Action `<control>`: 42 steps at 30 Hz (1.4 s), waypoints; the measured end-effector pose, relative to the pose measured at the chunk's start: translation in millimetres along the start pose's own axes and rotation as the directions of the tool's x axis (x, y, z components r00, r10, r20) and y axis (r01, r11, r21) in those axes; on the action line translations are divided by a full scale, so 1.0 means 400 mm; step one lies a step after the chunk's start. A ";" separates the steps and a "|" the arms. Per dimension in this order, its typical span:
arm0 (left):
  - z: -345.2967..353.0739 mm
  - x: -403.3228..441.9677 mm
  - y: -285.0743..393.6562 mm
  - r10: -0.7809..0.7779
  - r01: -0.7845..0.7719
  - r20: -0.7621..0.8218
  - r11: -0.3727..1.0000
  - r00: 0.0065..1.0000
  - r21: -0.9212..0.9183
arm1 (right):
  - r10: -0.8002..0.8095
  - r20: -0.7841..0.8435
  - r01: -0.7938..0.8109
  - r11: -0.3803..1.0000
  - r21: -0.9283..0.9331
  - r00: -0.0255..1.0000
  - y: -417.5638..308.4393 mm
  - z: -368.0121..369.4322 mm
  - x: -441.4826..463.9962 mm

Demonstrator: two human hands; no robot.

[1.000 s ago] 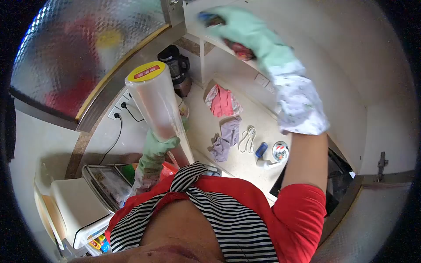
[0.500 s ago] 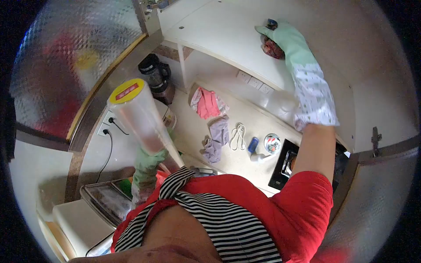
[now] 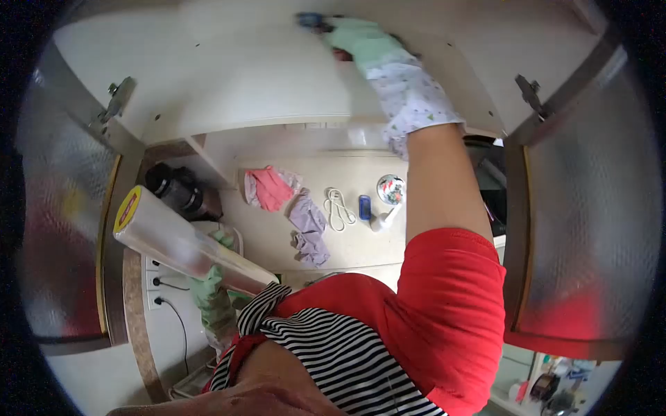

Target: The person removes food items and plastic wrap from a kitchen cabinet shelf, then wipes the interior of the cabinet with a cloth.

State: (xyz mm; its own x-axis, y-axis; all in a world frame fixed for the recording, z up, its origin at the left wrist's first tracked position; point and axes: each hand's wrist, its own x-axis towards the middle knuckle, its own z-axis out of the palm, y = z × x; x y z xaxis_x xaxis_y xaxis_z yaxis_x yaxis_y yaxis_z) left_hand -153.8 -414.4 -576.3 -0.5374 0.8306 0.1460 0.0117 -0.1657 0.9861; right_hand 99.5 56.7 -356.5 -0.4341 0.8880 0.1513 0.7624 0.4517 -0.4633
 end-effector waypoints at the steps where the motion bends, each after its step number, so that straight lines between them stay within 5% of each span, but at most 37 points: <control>1: -0.001 0.006 -0.004 -0.021 0.023 0.038 0.999 0.999 -0.033 | 0.060 -0.079 -0.069 0.990 -0.120 0.995 0.059 -0.038 -0.026; 8: 0.011 -0.014 0.006 -0.101 0.128 0.191 0.982 0.976 -0.136 | 0.445 -0.139 -0.418 0.889 0.187 0.885 0.130 -0.093 -0.259; 10: 0.033 -0.001 0.026 -0.100 0.128 0.195 0.983 0.976 -0.135 | 0.214 -0.071 -0.215 0.977 0.000 0.974 0.031 -0.076 -0.330; 13: 0.077 0.025 0.062 -0.091 0.121 0.207 0.983 0.974 -0.135 | 0.182 -0.007 -0.181 0.981 0.074 0.983 -0.086 -0.090 -0.376; 15: 0.107 0.035 0.077 -0.085 0.116 0.218 0.984 0.972 -0.136 | 0.077 0.137 -0.138 0.843 0.520 0.988 -0.086 -0.117 -0.372; 16: 0.120 0.038 0.082 -0.046 0.073 0.230 0.991 0.972 -0.112 | -0.025 0.080 -0.046 0.639 0.768 0.996 -0.008 -0.103 -0.326; 17: 0.131 0.041 0.087 -0.007 0.029 0.243 0.996 0.970 -0.088 | -0.005 -0.050 0.043 0.588 0.808 0.999 0.025 -0.134 -0.304; 19: 0.137 0.035 0.095 0.004 0.019 0.246 0.996 0.969 -0.091 | -0.231 0.451 -0.274 0.537 0.798 0.862 0.323 -0.232 -0.152; 21: 0.151 0.031 0.099 0.004 0.019 0.249 0.996 0.969 -0.090 | 0.163 0.011 -0.065 0.330 0.942 0.987 0.447 -0.227 -0.182; 23: 0.153 0.025 0.104 -0.010 0.036 0.212 0.992 0.977 -0.120 | 0.512 -0.082 -0.345 0.679 0.648 0.855 0.576 -0.280 -0.168; 27: 0.120 0.011 0.082 -0.038 0.078 0.207 0.979 0.978 -0.188 | 0.549 -0.192 -0.354 0.729 0.586 0.813 0.522 -0.339 -0.285; 29: 0.107 0.014 0.069 -0.075 0.105 0.161 0.977 0.984 -0.185 | 0.248 -0.283 -0.177 0.951 0.253 0.927 0.289 -0.288 -0.359; 31: 0.076 0.015 0.031 -0.070 0.097 0.158 0.980 0.985 -0.174 | 0.271 -0.210 -0.245 0.959 0.140 0.939 0.258 -0.206 -0.318; 33: 0.076 0.023 0.027 -0.062 0.089 0.160 0.982 0.985 -0.166 | 0.143 -0.164 -0.147 0.989 -0.014 0.976 0.211 -0.133 -0.305; 35: 0.093 0.022 0.038 0.001 0.026 0.162 0.986 0.987 -0.163 | -0.101 -0.361 0.000 0.963 -0.270 0.927 0.169 -0.037 -0.292; 39: 0.107 0.040 0.031 -0.064 0.103 0.200 0.977 0.978 -0.188 | -0.145 -0.273 0.101 0.980 -0.170 0.951 0.063 -0.017 -0.257; 41: 0.119 0.042 0.042 0.016 0.017 0.156 0.978 0.988 -0.209 | -0.080 -0.389 0.109 0.993 0.052 0.918 0.065 -0.065 -0.271; 42: 0.123 0.045 0.042 0.020 0.013 0.154 0.977 0.988 -0.211 | 0.025 -0.323 0.007 0.995 0.096 0.946 0.026 -0.140 -0.317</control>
State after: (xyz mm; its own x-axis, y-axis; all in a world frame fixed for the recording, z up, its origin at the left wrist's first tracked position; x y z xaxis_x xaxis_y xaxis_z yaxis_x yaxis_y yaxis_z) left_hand -121.9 -376.0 -553.1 -0.4005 0.8993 0.1759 -0.1738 -0.2630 0.9490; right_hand 189.4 -46.3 -331.7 -0.2366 0.8791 0.4138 0.7101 0.4471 -0.5439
